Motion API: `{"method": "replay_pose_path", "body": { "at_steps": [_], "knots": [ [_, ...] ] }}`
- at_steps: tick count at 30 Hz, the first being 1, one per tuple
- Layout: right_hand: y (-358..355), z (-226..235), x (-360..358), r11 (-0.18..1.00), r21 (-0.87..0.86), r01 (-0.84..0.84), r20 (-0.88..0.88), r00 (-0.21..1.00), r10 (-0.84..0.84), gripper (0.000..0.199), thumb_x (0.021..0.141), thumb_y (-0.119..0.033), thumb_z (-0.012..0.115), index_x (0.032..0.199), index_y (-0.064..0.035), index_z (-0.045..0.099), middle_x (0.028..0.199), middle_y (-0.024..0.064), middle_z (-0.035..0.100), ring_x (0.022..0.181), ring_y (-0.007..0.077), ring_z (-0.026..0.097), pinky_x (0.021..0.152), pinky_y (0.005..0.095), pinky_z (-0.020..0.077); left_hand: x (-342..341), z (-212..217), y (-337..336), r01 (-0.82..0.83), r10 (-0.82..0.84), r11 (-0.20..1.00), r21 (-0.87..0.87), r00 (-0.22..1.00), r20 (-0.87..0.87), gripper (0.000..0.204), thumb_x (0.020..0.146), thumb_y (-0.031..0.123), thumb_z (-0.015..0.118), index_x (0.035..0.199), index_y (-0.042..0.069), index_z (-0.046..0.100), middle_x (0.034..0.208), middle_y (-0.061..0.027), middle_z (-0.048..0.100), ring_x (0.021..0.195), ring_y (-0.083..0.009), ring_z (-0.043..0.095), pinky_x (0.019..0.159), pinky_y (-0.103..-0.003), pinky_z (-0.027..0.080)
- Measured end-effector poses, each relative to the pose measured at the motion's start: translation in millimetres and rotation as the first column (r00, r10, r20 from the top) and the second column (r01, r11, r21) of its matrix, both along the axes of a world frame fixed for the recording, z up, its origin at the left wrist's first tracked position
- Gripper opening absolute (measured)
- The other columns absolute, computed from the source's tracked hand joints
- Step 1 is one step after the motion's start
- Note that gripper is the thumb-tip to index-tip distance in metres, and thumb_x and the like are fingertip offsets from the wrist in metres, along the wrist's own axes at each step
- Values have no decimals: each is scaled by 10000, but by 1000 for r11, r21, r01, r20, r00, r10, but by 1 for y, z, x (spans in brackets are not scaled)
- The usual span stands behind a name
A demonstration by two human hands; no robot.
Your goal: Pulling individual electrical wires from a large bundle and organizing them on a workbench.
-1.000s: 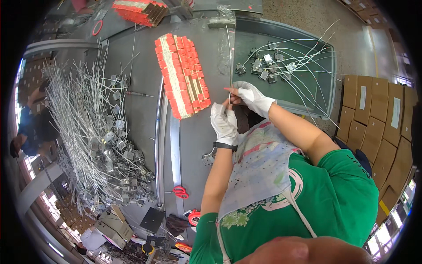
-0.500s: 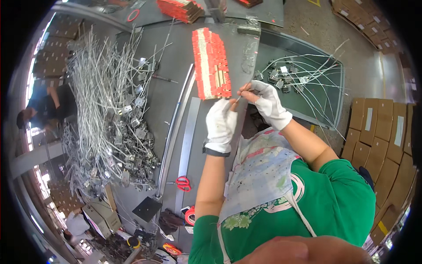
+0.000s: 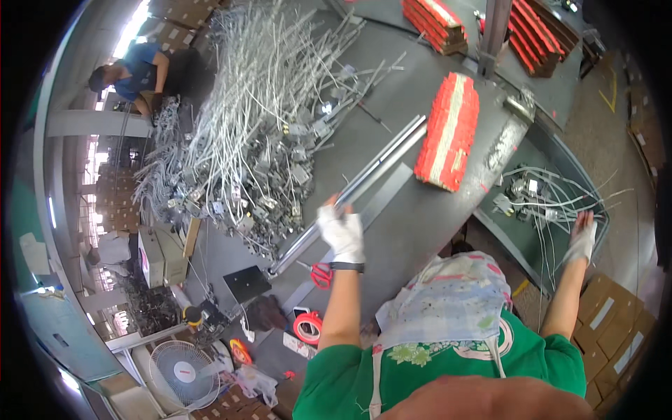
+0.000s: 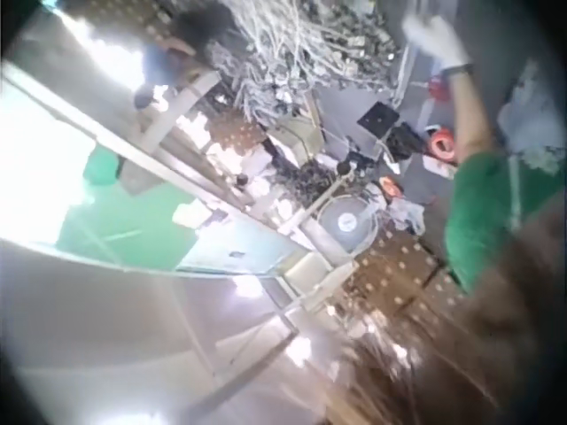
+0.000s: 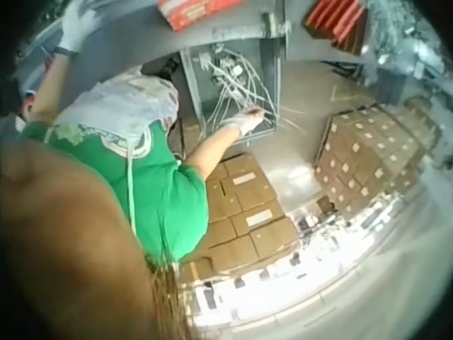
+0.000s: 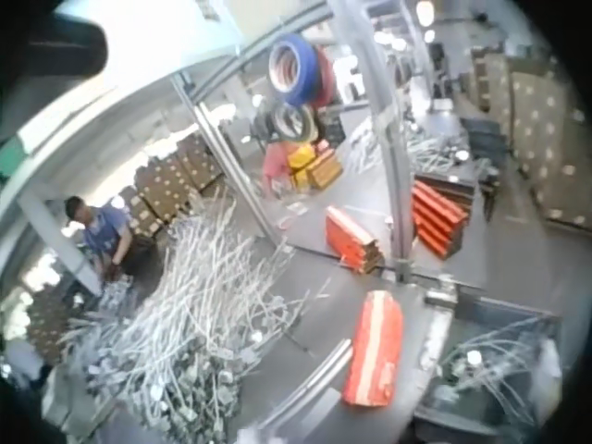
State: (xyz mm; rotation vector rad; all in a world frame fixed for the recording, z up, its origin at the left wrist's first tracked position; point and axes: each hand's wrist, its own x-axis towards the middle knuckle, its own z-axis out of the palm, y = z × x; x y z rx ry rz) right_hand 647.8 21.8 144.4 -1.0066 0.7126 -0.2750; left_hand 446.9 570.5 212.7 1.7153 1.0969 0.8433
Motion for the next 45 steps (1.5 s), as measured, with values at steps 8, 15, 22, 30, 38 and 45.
{"method": "replay_pose_path", "body": {
  "at_steps": [8,15,22,30,38,45],
  "knots": [
    [140,16,-41,904,188,-383,-96,909,405,165,781,-177,675,887,-121,562,713,-24,538,648,82,517,580,203,432,-34,-26,117,141,345,840,525,607,-716,481,710,164,608,1160,45,487,1067,-174,539,952,-312,526,843,-417,408],
    [246,45,-115,668,77,-741,-159,652,741,181,802,-136,630,945,-88,530,731,-9,521,645,92,511,534,208,432,-60,22,88,298,-100,854,427,899,-427,380,686,3,545,1065,42,547,791,-106,584,705,-257,559,631,-326,465],
    [353,58,-189,63,199,-978,-23,60,998,308,788,-204,655,1030,-57,535,837,6,564,733,96,538,606,219,456,-127,13,-42,358,-285,857,-371,929,239,225,836,86,527,1053,25,521,813,-26,536,734,-143,533,603,-239,441],
    [445,104,-212,17,391,-920,170,91,981,725,792,-237,658,1351,-46,238,1157,106,496,983,189,540,849,328,435,-210,22,-88,505,-426,855,118,814,-394,507,613,5,552,1113,71,501,754,-67,536,710,-225,533,639,-340,435],
    [449,99,-201,-120,-143,-982,-202,-90,975,817,750,-359,674,1347,-2,245,1251,155,452,1059,219,515,875,333,431,-223,10,-76,662,-545,724,194,721,-428,514,574,10,600,1081,70,542,735,-47,526,718,-246,497,667,-343,402],
    [400,153,-147,398,281,-873,342,478,809,339,878,-338,520,1099,-82,491,616,-51,394,501,49,361,435,190,292,-195,3,-82,813,-703,579,62,536,-468,433,599,87,657,1026,100,588,711,-27,547,690,-227,500,652,-337,398]
  ]
}}
